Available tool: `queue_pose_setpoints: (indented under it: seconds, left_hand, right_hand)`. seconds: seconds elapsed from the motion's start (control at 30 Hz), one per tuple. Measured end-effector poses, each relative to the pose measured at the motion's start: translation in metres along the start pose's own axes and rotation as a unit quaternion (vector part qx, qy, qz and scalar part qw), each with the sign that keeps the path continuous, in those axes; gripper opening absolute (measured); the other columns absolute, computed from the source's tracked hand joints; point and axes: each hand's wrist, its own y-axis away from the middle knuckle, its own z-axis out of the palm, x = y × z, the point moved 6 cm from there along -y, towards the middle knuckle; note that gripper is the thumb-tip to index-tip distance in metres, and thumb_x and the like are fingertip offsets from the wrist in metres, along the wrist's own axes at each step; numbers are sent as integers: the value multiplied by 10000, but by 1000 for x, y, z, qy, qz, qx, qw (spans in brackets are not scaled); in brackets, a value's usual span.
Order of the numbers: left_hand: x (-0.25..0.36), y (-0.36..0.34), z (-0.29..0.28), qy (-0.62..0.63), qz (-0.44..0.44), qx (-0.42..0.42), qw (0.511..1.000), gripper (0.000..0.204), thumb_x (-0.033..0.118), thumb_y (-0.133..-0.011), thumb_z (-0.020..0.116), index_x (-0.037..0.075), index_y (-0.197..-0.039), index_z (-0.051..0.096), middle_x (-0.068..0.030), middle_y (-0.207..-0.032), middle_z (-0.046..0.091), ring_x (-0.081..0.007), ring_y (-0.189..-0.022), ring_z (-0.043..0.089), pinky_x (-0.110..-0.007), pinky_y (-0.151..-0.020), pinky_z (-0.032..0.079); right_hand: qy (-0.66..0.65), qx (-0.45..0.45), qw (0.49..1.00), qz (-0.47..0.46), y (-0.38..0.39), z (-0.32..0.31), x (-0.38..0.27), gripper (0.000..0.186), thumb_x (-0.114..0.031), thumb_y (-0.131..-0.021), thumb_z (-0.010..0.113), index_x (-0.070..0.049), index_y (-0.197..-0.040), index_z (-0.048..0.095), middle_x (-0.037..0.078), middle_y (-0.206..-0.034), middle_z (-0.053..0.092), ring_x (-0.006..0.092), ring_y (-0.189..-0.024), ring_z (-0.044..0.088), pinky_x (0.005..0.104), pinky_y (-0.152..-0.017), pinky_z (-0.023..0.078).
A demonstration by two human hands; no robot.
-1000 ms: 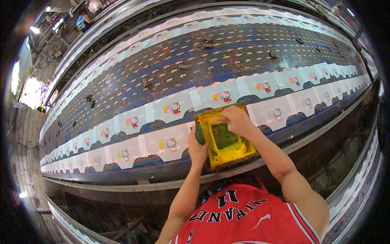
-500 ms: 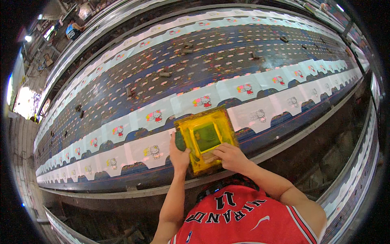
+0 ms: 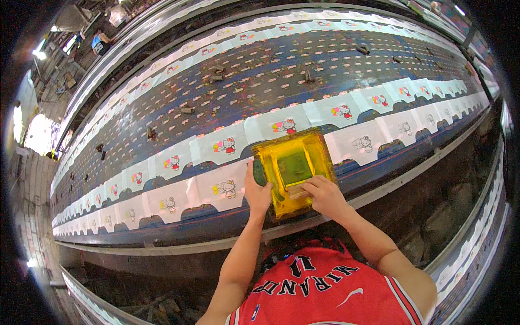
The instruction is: The person uses a yellow squeegee to press green ink through a screen onto a series of white t-shirts laid out on a long table. The person moves along the table, repeating the pressing motion on each shirt in sequence.
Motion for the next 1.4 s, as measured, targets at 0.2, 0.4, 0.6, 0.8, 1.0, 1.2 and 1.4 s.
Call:
queue_pose_setpoints:
  seconds: [0.2,0.4,0.6,0.8,1.0,1.2,1.4]
  left_hand:
    - [4,5,24,13,6,0,1000,890,-23,-741,715,58,-1564,385,-207,-1526,496,-375,-1395,486,-419,-1163,381]
    - [11,7,25,-23,-12,5,1000,871,-29,-742,703,54,-1555,400,-209,-1532,494,-366,-1411,477,-418,-1160,386]
    - [7,8,29,-80,21,12,996,908,28,-767,732,91,-1586,343,-231,-1472,512,-408,-1334,520,-457,-1102,438]
    - [2,9,32,-105,-12,-10,994,938,83,-782,741,158,-1610,307,-273,-1343,539,-473,-1217,559,-529,-1002,486]
    - [-2,10,31,-109,5,-7,994,954,86,-782,740,154,-1620,289,-286,-1349,531,-478,-1226,553,-517,-1008,489]
    - [-4,6,31,-85,8,-18,996,975,87,-767,759,153,-1619,290,-279,-1354,532,-472,-1236,550,-511,-1019,485]
    - [1,8,30,-84,-60,-39,994,994,86,-759,768,140,-1622,279,-268,-1348,539,-453,-1240,558,-502,-1014,492]
  right_hand:
    - [-21,-20,1000,-11,13,-4,24,298,2,-735,632,-24,-1031,663,135,-1052,661,340,-1009,631,427,-907,543]
    - [-46,-9,999,-12,14,-5,28,367,50,-726,643,-24,-1084,674,118,-1039,668,340,-1002,645,435,-879,547]
    - [-41,-23,999,-16,23,-7,29,376,27,-716,627,-4,-1089,664,140,-1079,661,352,-1061,621,435,-954,527]
    - [-39,-39,998,-28,50,-12,17,408,23,-692,634,-9,-1098,651,145,-1126,656,359,-1096,615,447,-975,520]
    - [-7,-4,997,-73,32,7,31,379,8,-709,628,-19,-1086,646,141,-1109,647,361,-1078,615,443,-975,517]
    - [-56,48,996,-51,-85,15,76,317,49,-730,605,-32,-1033,648,149,-991,660,401,-978,612,476,-884,515]
    - [-54,-2,998,-28,-58,23,69,278,43,-737,607,-32,-1000,656,143,-964,676,389,-971,629,467,-885,520]
